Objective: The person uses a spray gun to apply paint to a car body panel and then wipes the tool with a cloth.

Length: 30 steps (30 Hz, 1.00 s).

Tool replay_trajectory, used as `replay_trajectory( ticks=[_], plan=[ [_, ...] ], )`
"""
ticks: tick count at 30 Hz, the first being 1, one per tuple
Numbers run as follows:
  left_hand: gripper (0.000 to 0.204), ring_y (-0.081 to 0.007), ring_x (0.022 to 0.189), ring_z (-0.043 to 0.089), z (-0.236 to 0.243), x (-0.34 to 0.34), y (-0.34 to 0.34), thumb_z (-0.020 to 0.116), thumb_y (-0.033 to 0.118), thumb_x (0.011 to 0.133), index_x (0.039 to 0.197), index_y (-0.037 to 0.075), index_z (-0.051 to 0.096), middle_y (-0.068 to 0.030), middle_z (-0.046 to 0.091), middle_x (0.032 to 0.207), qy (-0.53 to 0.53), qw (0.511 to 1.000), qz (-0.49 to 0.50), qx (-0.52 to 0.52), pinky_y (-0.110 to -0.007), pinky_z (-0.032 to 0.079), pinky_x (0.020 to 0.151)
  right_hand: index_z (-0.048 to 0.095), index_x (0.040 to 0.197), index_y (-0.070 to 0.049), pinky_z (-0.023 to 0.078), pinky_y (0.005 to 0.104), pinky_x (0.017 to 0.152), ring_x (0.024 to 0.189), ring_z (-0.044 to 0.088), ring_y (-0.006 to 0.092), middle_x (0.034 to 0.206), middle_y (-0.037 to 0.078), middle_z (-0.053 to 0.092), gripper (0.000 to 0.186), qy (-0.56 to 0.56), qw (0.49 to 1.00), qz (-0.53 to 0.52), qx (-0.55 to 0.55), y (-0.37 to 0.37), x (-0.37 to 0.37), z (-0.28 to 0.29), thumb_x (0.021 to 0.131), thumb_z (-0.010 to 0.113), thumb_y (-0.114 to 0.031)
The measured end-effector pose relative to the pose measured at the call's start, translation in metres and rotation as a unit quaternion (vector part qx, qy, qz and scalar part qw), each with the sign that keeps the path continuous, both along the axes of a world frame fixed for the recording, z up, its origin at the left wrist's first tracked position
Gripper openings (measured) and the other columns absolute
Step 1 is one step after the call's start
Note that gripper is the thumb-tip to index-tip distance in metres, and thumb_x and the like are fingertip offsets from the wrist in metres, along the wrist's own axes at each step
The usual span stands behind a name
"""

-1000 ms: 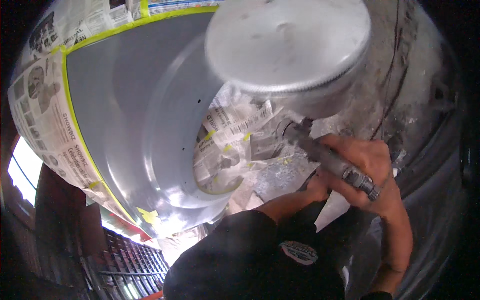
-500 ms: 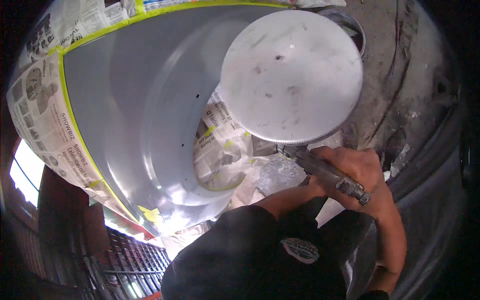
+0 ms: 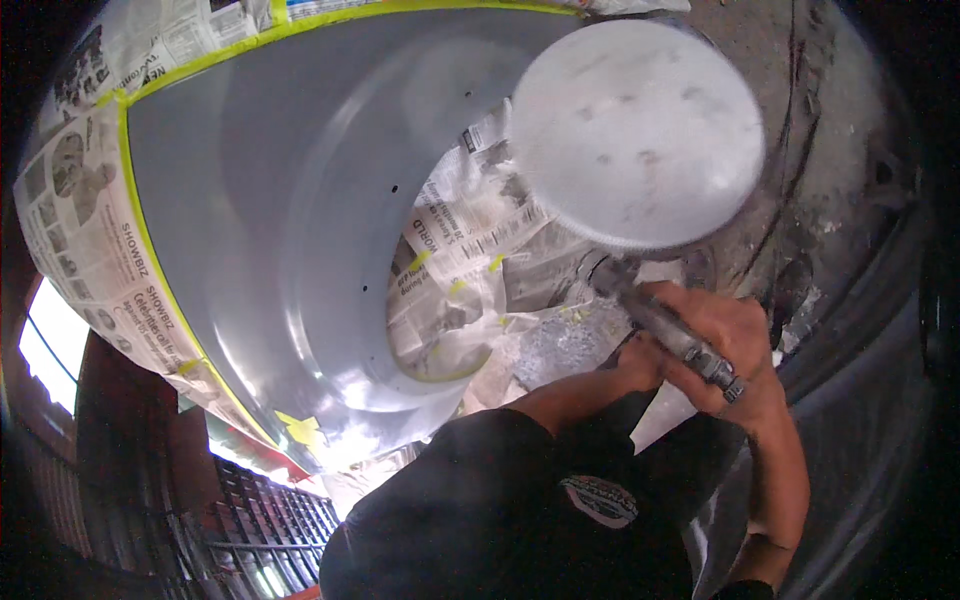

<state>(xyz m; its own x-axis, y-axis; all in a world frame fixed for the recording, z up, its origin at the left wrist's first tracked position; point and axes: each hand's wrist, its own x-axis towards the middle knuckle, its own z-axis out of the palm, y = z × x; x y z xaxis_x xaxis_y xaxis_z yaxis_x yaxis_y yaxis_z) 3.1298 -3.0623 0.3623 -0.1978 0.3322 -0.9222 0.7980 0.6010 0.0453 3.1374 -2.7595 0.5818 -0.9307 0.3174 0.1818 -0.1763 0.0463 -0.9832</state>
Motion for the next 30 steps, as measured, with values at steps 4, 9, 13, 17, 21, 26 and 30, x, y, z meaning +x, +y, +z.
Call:
replay_trajectory(
  ticks=[4, 9, 13, 17, 21, 26, 30],
  plan=[
    [0.09, -0.043, 0.123, 0.058, -0.005, 0.002, -0.007, 0.079, 0.04, 0.078, 0.155, 0.016, 0.038, -0.0284, 0.047, 0.139, -0.027, 0.998, 0.031, 0.042, -0.051, 0.055, 0.094, 0.066, 0.119, 0.001, 0.055, 0.0394, 0.069, 0.076, 0.072, 0.0356, 0.09, 0.018, 0.071, 0.047, 0.069, 0.997, -0.001, -0.026, -0.004, -0.006, 0.0, 0.076, 0.077, -0.014],
    [0.094, -0.0451, 0.121, 0.058, 0.0, -0.008, -0.012, 0.081, 0.04, 0.075, 0.156, 0.016, 0.038, -0.0318, 0.049, 0.135, 0.009, 1.0, 0.009, 0.02, -0.054, 0.056, 0.091, 0.066, 0.121, 0.002, 0.055, 0.0383, 0.067, 0.073, 0.072, 0.0351, 0.09, 0.019, 0.072, 0.045, -0.003, 0.992, -0.116, 0.041, 0.005, -0.001, -0.006, 0.079, 0.079, -0.008],
    [0.096, -0.0462, 0.119, 0.059, -0.003, -0.01, -0.031, 0.082, 0.039, 0.073, 0.155, 0.016, 0.039, -0.0332, 0.051, 0.133, 0.03, 0.997, 0.012, 0.067, -0.057, 0.056, 0.089, 0.067, 0.122, 0.0, 0.057, 0.0392, 0.075, 0.083, 0.073, 0.0377, 0.097, 0.02, 0.073, 0.047, -0.003, 0.985, -0.168, 0.048, 0.007, -0.003, -0.005, 0.077, 0.082, -0.008],
    [0.093, -0.0457, 0.116, 0.06, -0.003, -0.009, -0.026, 0.082, 0.036, 0.073, 0.154, 0.016, 0.041, -0.032, 0.051, 0.133, 0.017, 0.995, 0.043, 0.085, -0.057, 0.055, 0.089, 0.067, 0.119, 0.001, 0.056, 0.039, 0.068, 0.073, 0.072, 0.0359, 0.088, 0.021, 0.072, 0.045, 0.039, 0.992, -0.102, 0.062, 0.024, -0.004, 0.016, 0.078, 0.081, -0.009],
    [0.091, -0.0463, 0.116, 0.06, -0.004, -0.009, -0.03, 0.082, 0.035, 0.073, 0.153, 0.016, 0.042, -0.0321, 0.049, 0.134, 0.017, 0.996, 0.048, 0.075, -0.056, 0.054, 0.092, 0.069, 0.113, 0.002, 0.056, 0.0386, 0.069, 0.073, 0.071, 0.0376, 0.087, 0.021, 0.071, 0.041, 0.068, 0.998, -0.007, -0.009, 0.028, -0.016, 0.037, 0.076, 0.081, -0.011],
    [0.089, -0.0471, 0.117, 0.059, -0.015, -0.003, -0.038, 0.082, 0.033, 0.074, 0.151, 0.016, 0.043, -0.0321, 0.047, 0.136, 0.019, 0.995, 0.033, 0.095, -0.055, 0.053, 0.095, 0.069, 0.115, 0.002, 0.056, 0.0384, 0.072, 0.077, 0.072, 0.0372, 0.089, 0.021, 0.072, 0.04, 0.008, 0.993, -0.095, 0.066, 0.039, -0.014, 0.041, 0.079, 0.08, -0.012],
    [0.09, -0.0481, 0.118, 0.058, 0.026, -0.011, 0.005, 0.083, 0.034, 0.072, 0.151, 0.015, 0.044, -0.0341, 0.047, 0.134, 0.014, 0.997, 0.075, 0.002, -0.054, 0.053, 0.096, 0.068, 0.119, 0.001, 0.057, 0.0415, 0.078, 0.088, 0.073, 0.0394, 0.097, 0.022, 0.073, 0.041, -0.053, 0.986, -0.149, 0.052, 0.043, -0.007, 0.029, 0.081, 0.078, -0.013]
  ],
)
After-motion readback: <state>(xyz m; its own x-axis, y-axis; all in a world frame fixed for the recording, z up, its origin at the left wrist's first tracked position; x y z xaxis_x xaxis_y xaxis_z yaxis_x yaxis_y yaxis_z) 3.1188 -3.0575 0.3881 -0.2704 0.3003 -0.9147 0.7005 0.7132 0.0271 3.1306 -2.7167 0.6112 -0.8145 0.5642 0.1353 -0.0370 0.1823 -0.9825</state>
